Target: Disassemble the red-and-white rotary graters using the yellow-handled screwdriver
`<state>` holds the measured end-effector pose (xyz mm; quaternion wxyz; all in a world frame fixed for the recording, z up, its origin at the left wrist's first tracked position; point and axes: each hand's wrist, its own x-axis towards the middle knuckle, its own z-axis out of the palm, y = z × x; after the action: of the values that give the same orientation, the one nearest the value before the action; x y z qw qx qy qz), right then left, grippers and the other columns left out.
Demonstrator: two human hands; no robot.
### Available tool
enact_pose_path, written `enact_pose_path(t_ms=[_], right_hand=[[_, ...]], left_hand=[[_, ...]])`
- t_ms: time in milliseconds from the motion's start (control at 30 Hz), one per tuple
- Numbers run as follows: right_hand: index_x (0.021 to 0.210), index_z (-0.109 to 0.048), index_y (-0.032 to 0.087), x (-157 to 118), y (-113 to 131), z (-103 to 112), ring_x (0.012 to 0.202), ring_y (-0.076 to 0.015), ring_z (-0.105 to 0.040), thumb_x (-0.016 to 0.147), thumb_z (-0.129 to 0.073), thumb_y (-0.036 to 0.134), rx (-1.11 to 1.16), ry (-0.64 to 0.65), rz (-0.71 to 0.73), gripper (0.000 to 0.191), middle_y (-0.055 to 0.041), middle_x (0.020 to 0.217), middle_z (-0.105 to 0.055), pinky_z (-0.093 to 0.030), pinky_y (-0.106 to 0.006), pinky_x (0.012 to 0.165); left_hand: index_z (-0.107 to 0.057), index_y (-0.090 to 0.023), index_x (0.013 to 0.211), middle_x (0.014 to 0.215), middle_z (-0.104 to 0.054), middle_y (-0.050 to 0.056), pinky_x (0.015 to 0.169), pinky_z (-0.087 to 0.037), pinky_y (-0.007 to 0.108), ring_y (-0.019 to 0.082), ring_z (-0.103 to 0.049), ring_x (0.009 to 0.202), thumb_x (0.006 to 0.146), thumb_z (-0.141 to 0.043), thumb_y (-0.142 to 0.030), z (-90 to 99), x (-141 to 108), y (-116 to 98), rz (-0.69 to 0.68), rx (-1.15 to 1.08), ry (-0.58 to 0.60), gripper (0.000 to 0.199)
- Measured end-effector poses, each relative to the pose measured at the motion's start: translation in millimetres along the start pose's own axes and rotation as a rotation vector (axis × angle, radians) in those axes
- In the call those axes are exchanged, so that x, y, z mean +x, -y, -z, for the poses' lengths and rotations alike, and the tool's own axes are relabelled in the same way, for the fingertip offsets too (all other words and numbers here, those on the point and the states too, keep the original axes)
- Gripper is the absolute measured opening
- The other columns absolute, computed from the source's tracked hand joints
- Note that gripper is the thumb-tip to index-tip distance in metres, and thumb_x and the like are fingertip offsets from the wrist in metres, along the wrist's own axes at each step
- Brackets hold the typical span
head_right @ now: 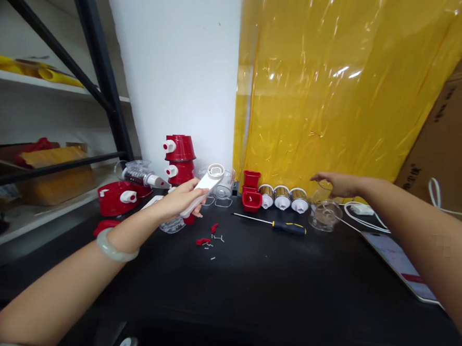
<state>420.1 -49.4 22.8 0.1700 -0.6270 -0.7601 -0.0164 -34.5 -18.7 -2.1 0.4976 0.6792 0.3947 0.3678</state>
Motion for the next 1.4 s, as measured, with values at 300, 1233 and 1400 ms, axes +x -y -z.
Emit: enact_pose_path(t_ms=[300,1233,1400], right_hand=[[0.115,-0.067,0.007,4.5,44.1,-18.5,0.121,-0.0389,-0.057,0.08,-0.055,0.012,-0.22,-0.054,0.018,0.037,-0.0268,0.125,-0.062,-0.039,-0.051,0.103],[0.116,-0.058,0.021,-41.8,80.9,-111.4,0.082,-0.0226,-0.071,0.092,-0.06,0.028,-0.119,-0.586,0.501,0.026,-0.0095,0.098,-0.07,-0.055,-0.033,0.07],[0.117,-0.059,0.02,-48.8,95.8,-104.2,0.076,-0.021,-0.07,0.09,-0.062,0.022,-0.205,-0.63,0.582,0.028,-0.0097,0.094,-0.069,-0.054,-0.031,0.066]], left_hand=[[-0.04,-0.023,0.098,0.075,-0.061,-0.004,0.046,-0.055,0.027,0.01,-0.058,0.049,0.085,-0.064,-0.041,7.3,-2.8,28.9,-0.063,-0.129,0.044,0.032],[-0.04,-0.02,0.125,0.072,-0.049,-0.005,0.052,-0.05,0.022,0.008,-0.053,0.055,0.093,-0.054,-0.034,-4.9,-9.2,49.1,-0.422,-0.078,-0.109,0.038],[-0.038,-0.021,0.132,0.083,-0.054,0.0,0.056,-0.055,0.026,0.011,-0.059,0.061,0.098,-0.045,-0.038,-7.7,-12.7,56.5,-0.499,0.201,-0.218,0.039]])
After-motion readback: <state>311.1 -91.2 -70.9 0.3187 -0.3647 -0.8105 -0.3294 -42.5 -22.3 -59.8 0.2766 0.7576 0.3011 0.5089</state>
